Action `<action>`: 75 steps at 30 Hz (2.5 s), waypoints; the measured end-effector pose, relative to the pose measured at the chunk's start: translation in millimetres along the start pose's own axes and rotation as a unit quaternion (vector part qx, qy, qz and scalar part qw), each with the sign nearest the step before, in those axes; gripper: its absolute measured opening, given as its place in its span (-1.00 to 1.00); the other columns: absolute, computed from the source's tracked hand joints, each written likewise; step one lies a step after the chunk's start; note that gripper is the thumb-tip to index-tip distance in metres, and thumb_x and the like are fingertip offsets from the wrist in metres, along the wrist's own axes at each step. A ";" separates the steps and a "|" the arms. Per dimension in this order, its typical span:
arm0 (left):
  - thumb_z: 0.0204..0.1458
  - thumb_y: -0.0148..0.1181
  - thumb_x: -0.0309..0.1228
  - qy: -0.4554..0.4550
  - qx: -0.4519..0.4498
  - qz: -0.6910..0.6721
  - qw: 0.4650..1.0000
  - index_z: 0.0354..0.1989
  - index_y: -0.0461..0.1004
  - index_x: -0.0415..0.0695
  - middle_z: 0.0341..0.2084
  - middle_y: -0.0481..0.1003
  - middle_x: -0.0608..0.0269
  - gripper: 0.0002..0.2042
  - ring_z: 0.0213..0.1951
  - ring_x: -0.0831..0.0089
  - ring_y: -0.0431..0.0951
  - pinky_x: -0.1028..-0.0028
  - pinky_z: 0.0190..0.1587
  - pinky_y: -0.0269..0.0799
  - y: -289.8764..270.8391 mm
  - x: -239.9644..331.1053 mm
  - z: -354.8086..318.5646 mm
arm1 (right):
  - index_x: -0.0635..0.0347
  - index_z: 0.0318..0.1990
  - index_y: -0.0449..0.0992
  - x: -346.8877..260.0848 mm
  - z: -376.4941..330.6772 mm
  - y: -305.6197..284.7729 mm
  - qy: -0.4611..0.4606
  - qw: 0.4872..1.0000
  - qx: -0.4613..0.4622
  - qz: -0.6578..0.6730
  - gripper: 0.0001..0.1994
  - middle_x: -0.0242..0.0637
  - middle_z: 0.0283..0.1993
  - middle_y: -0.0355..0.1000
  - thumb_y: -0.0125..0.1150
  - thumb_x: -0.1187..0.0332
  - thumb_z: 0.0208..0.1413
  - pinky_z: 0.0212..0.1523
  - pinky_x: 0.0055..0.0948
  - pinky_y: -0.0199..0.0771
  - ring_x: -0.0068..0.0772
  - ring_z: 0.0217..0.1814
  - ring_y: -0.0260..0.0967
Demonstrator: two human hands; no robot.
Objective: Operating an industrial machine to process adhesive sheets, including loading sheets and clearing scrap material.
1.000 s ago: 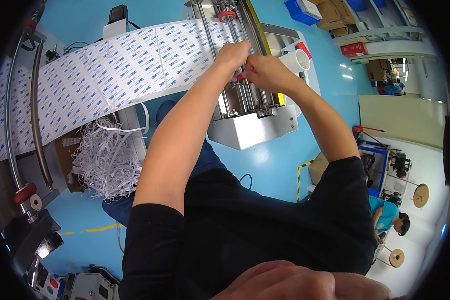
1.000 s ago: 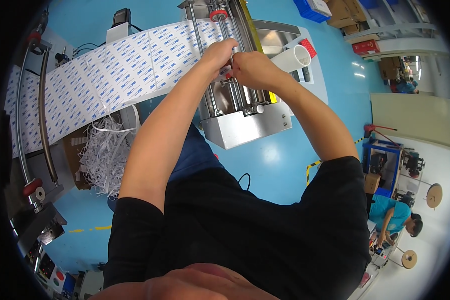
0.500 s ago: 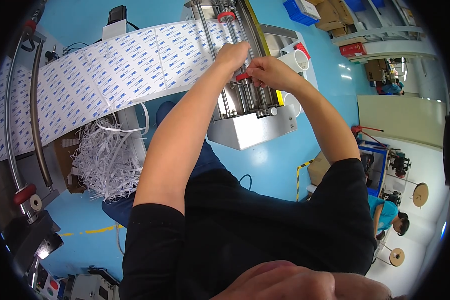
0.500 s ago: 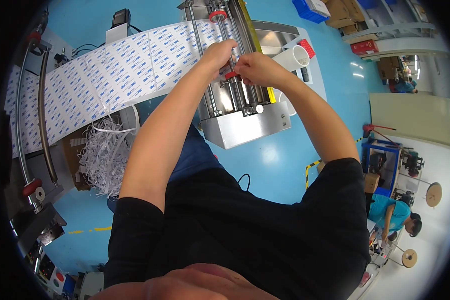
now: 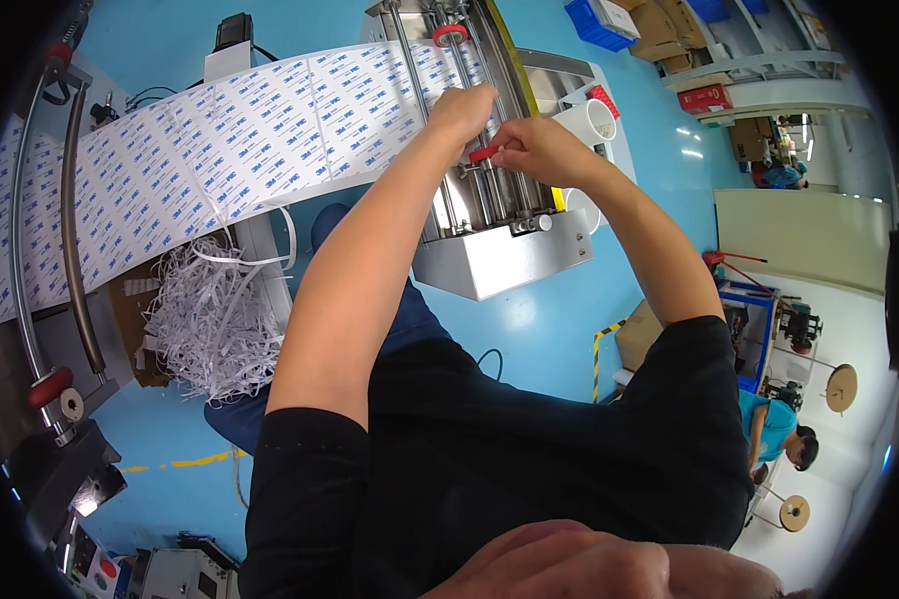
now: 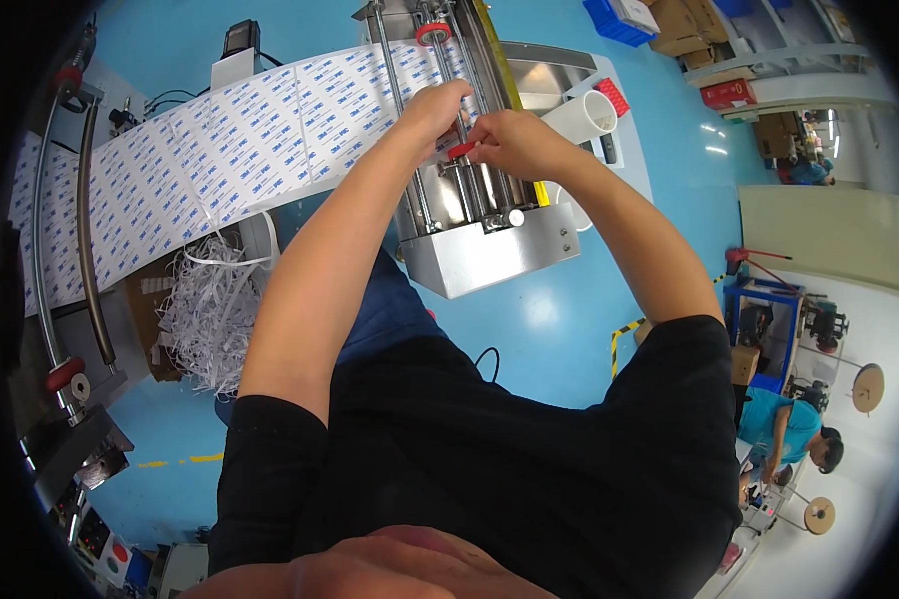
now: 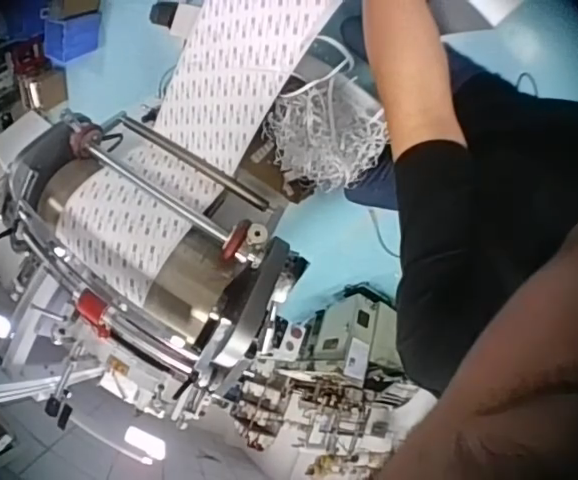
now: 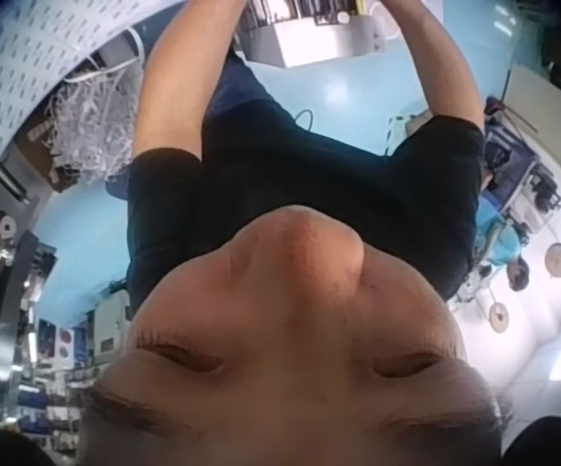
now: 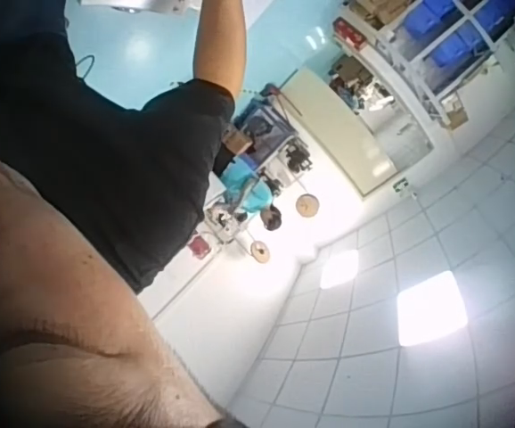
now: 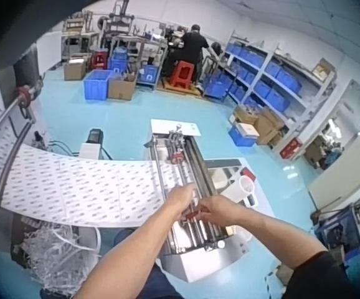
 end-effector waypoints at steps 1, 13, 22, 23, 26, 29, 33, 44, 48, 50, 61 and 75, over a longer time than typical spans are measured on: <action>-0.04 0.04 -0.19 0.000 -0.001 0.000 1.000 -0.38 0.45 -0.30 -0.53 0.42 0.16 -0.66 -0.51 0.41 0.35 0.40 -0.43 0.26 1.3 0.6 -1.2 | 0.25 -0.29 0.52 3.5 0.4 0.6 0.002 1.000 0.002 0.005 -0.82 -0.33 -0.50 0.44 0.16 0.31 0.09 -0.41 -0.53 0.37 -0.55 -0.48 0.36; -0.04 0.05 -0.18 -0.017 -0.020 -0.010 1.000 -0.30 0.44 -0.31 -0.48 0.42 0.14 -0.63 -0.47 0.41 0.36 0.41 -0.39 0.27 3.0 0.0 -4.6 | 0.27 -0.32 0.49 20.9 10.2 3.5 0.070 0.978 -0.085 0.175 -0.88 -0.39 -0.50 0.42 0.04 0.44 0.14 -0.43 -0.62 0.38 -0.63 -0.47 0.33; -0.05 0.05 -0.18 -0.021 -0.006 -0.006 1.000 -0.32 0.43 -0.34 -0.50 0.39 0.15 -0.62 -0.46 0.39 0.33 0.40 -0.37 0.25 1.7 1.9 -7.8 | 0.29 -0.30 0.46 6.6 11.8 1.5 0.040 0.992 0.011 0.117 -0.82 -0.31 -0.51 0.41 -0.03 0.37 0.17 -0.45 -0.50 0.39 -0.52 -0.52 0.39; -0.04 0.05 -0.18 -0.024 -0.008 -0.002 1.000 -0.32 0.43 -0.34 -0.50 0.38 0.15 -0.62 -0.46 0.40 0.33 0.40 -0.38 0.25 3.0 1.3 -7.6 | 0.32 -0.31 0.46 4.5 11.8 -0.1 0.036 0.992 0.015 0.116 -0.81 -0.24 -0.51 0.44 -0.02 0.38 0.14 -0.43 -0.44 0.43 -0.45 -0.52 0.42; -0.04 0.04 -0.19 -0.029 -0.013 0.000 0.999 -0.32 0.44 -0.32 -0.49 0.39 0.16 -0.64 -0.46 0.40 0.34 0.41 -0.39 0.25 5.4 1.7 -10.2 | 0.31 -0.30 0.47 7.1 7.7 -5.4 0.063 0.988 0.031 0.140 -0.79 -0.26 -0.51 0.44 0.01 0.32 0.16 -0.47 -0.47 0.40 -0.49 -0.56 0.39; -0.03 0.03 -0.19 -0.029 -0.009 -0.003 1.000 -0.33 0.44 -0.31 -0.51 0.39 0.17 -0.65 -0.47 0.41 0.34 0.42 -0.41 0.25 3.3 1.0 -7.6 | 0.28 -0.36 0.45 10.5 3.3 -19.1 0.054 0.986 0.068 0.143 -0.76 -0.34 -0.56 0.39 0.04 0.26 0.17 -0.52 -0.53 0.35 -0.57 -0.58 0.34; 0.00 -0.02 -0.15 -0.031 -0.033 0.070 0.997 -0.41 0.50 -0.18 -0.60 0.42 0.22 -0.67 -0.56 0.40 0.37 0.33 -0.52 0.26 10.7 2.8 -7.3 | 0.20 -0.44 0.40 -17.9 -18.5 -46.4 -0.027 0.966 0.164 0.199 -0.72 -0.45 -0.63 0.30 -0.01 0.20 0.22 -0.58 -0.61 0.23 -0.66 -0.61 0.24; -0.01 -0.06 -0.33 0.297 0.003 0.318 0.900 -0.28 0.54 -0.23 -0.32 0.51 -0.11 -0.71 -0.18 0.13 0.54 0.35 -0.12 0.42 -5.7 11.7 -22.3 | 0.26 -0.46 0.44 -303.0 -59.1 -21.0 -0.576 0.795 0.102 0.162 -0.86 -0.24 -0.54 0.34 0.20 0.37 -0.04 -0.52 -0.43 0.25 -0.35 -0.58 0.25; 0.01 -0.04 -0.32 0.392 0.042 0.260 0.881 -0.30 0.55 -0.22 -0.36 0.52 -0.03 -0.73 -0.23 0.17 0.54 0.37 -0.16 0.43 -1.8 11.9 -31.8 | 0.22 -0.11 0.48 -311.2 -16.5 9.7 -0.484 0.850 0.171 0.115 -0.70 -0.23 -0.27 0.41 0.21 0.51 -0.08 -0.39 -0.42 0.38 -0.32 -0.39 0.35; 0.01 -0.03 -0.32 0.443 0.049 0.220 0.868 -0.32 0.55 -0.21 -0.39 0.52 0.01 -0.74 -0.25 0.19 0.54 0.39 -0.18 0.43 1.7 13.6 -36.0 | 0.24 -0.11 0.50 -291.1 -16.4 -14.8 -0.463 0.863 0.171 0.108 -0.72 -0.27 -0.31 0.46 0.20 0.51 -0.04 -0.34 -0.51 0.40 -0.43 -0.38 0.39; 0.00 -0.14 -0.21 0.071 -0.025 0.073 0.994 -0.25 0.49 -0.35 -0.29 0.50 -0.23 -0.58 -0.19 0.03 0.52 0.17 -0.14 0.36 0.3 -10.9 32.1 | 0.23 -0.35 0.51 -48.5 -9.0 -28.7 -0.094 0.987 0.131 -0.017 -0.86 -0.29 -0.38 0.46 0.27 0.40 -0.08 -0.32 -0.47 0.37 -0.46 -0.37 0.37; 0.09 -0.18 -0.08 -0.044 -0.009 -0.059 0.997 -0.28 0.37 -0.26 -0.49 0.38 0.15 -0.57 -0.49 0.37 0.35 0.23 -0.40 0.24 1.7 -2.0 -3.9 | 0.10 -0.41 0.56 -62.7 -7.4 28.5 -0.304 0.894 0.111 -0.311 -0.86 -0.29 -0.23 0.42 0.15 0.42 -0.20 -0.09 -0.33 0.25 -0.28 -0.08 0.33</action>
Point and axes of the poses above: each hand's wrist, its own z-axis towards the middle knuckle, its own y-axis out of the palm, x = y × z, the point moved 7 cm from there along z, towards the middle knuckle
